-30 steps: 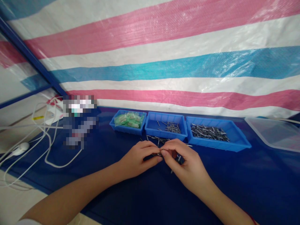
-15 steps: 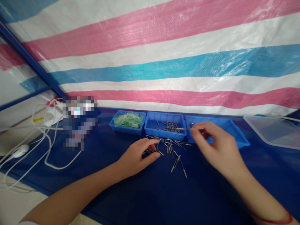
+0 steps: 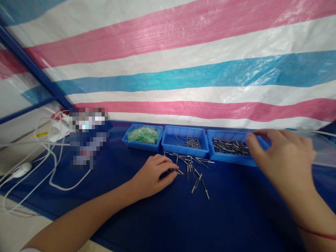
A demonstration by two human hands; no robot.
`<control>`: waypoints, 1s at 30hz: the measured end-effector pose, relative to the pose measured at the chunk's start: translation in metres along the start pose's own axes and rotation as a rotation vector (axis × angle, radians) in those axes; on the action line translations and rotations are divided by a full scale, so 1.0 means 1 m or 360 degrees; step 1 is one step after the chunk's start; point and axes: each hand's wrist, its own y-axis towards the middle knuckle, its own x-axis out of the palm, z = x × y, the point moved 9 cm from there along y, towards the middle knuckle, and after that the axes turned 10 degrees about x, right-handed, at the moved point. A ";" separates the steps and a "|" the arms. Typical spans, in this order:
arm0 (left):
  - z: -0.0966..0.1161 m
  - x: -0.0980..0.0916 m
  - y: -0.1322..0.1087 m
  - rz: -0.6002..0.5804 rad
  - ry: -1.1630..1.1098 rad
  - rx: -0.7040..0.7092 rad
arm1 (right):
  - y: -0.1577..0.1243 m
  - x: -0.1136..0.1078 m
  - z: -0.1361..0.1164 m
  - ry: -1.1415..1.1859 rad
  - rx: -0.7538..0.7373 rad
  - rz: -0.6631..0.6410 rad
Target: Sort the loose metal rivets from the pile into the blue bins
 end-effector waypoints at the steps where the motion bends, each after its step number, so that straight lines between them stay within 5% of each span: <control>1: 0.000 0.001 -0.001 -0.0019 0.0042 0.0002 | -0.002 -0.007 -0.014 0.0036 -0.0050 0.0001; 8: -0.003 0.006 -0.003 -0.0133 0.0185 0.0004 | -0.026 -0.033 -0.092 0.0644 -0.0410 -0.0200; 15: -0.004 0.009 -0.002 -0.0174 0.0223 -0.0012 | -0.074 -0.021 -0.152 0.0984 -0.0762 -0.0863; 20: -0.005 0.009 -0.002 -0.0204 0.0269 -0.0003 | -0.099 -0.013 -0.172 0.0958 -0.0871 -0.1057; 30: -0.005 0.012 0.001 -0.0241 0.0427 0.0094 | -0.103 -0.011 -0.176 0.0996 -0.0866 -0.1035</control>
